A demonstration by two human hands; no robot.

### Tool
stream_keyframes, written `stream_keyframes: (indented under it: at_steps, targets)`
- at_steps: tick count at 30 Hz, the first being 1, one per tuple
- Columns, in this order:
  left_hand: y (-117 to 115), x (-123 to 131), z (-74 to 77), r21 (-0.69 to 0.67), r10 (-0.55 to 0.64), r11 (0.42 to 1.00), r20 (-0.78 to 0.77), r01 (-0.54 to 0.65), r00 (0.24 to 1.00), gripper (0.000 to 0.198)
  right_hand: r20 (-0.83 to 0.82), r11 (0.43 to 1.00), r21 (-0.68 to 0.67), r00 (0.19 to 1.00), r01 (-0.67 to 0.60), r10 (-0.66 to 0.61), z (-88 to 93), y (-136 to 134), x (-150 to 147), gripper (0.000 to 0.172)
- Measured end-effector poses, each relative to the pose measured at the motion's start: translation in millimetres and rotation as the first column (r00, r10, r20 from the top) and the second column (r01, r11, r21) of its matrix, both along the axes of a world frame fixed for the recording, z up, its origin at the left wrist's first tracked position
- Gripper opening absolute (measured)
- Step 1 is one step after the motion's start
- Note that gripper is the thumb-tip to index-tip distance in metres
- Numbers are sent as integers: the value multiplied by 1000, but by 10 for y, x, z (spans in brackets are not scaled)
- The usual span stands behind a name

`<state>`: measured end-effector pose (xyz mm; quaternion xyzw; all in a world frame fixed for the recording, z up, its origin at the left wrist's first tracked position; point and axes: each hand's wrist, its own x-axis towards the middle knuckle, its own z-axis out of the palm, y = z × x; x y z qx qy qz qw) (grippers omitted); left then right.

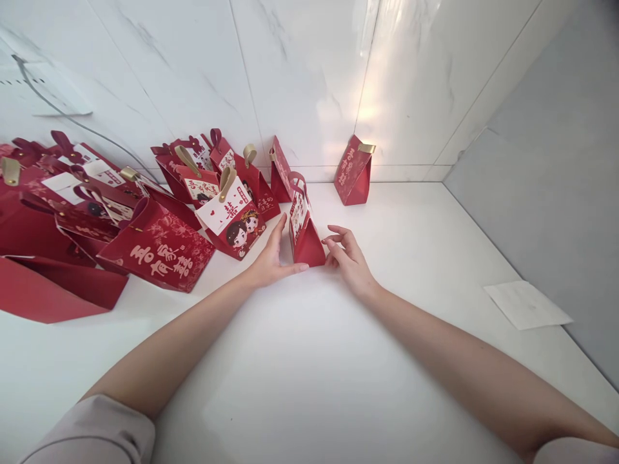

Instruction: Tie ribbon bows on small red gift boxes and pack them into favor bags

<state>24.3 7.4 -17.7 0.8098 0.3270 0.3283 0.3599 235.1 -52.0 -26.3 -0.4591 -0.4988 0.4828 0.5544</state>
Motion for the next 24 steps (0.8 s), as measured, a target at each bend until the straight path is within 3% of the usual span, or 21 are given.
stream_keyframes:
  at_steps: [6, 9, 11, 15, 20, 24]
  targets:
    - [104, -73, 25, 38, -142, 989, -47, 144, 989, 126, 38, 998, -14, 997, -64, 64, 13, -7, -10, 28]
    - [74, -74, -7, -21, -126, 992, 18, 126, 992, 117, 22, 995, -6, 994, -104, 104, -11, -3, -18, 23]
    - [61, -78, -35, -113, -111, 986, 110, 123, 988, 100, 26, 994, 1, 993, -114, 114, -27, -1, -20, 22]
    - [60, -82, -65, -408, 41, 906, 352, 114, 935, 63, 125, 993, 21, 986, -113, 110, -40, 1, -15, 21]
    - [46, -38, -45, -588, 258, 807, 449, 64, 856, 66, 155, 994, 8, 983, -105, 103, -41, 3, -10, 23]
    - [49, -31, -73, -575, 286, 817, 483, 53, 827, 65, 176, 998, 5, 982, -69, 67, -8, -13, -21, 25]
